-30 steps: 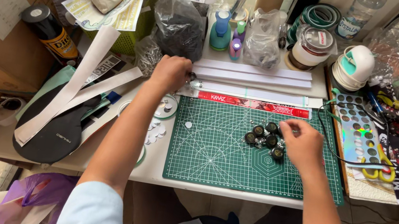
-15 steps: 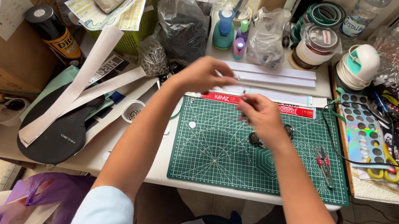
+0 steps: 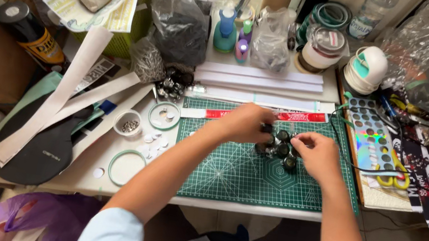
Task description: The person gathers small dark keychains on a green cutting mat, places them into a clear plastic bag, and seals it. They then handle a roll of green tape and small white circular stickers on the table.
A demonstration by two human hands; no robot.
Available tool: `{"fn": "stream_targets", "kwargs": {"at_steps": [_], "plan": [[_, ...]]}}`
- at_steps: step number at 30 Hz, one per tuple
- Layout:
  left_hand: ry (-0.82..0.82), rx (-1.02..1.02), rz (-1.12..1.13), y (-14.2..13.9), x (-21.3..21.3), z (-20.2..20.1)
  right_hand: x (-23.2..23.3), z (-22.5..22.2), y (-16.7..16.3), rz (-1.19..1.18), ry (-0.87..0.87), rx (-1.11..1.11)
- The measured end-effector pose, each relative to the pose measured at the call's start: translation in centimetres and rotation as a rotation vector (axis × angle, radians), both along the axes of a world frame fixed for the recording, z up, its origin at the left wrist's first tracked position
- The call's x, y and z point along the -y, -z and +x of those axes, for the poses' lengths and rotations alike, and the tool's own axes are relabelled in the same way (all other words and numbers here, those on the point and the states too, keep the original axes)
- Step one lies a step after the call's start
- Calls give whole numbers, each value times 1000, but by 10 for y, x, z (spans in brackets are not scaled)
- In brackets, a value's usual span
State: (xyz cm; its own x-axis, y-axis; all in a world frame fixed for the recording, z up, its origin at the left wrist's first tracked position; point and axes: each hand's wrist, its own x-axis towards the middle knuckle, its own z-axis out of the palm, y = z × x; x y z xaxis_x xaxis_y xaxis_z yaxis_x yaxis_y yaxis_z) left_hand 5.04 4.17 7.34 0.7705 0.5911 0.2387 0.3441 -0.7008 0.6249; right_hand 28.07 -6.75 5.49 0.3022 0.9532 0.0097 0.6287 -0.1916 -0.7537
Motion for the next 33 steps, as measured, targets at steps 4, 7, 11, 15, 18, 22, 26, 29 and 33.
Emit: {"fn": "stream_targets", "kwargs": {"at_steps": [4, 7, 11, 15, 18, 22, 26, 29, 33], "plan": [[41, -9, -47, 9, 14, 40, -2, -9, 5, -17, 66, 83], [54, -42, -74, 24, 13, 50, 0, -7, 9, 19, 59, 72], [37, -20, -62, 24, -13, 27, 3, 3, 11, 33, 74, 122], [-477, -140, 294, 1, -78, -83, 11, 17, 6, 98, 100, 115], [-555, -700, 249, -6, -108, -140, 13, 16, 1, 106, 112, 70], [-369, -820, 399, 0, -106, -162, 4, -5, -4, 203, 9, 28], [-430, -612, 223, -15, -99, -170, -2, -27, -11, 53, 30, -10], [-525, -343, -7, -38, -93, -181, -2, -35, -19, 118, -61, -91], [-413, -79, -135, -73, -78, -166, -5, -45, -30, 139, -142, -165]]}}
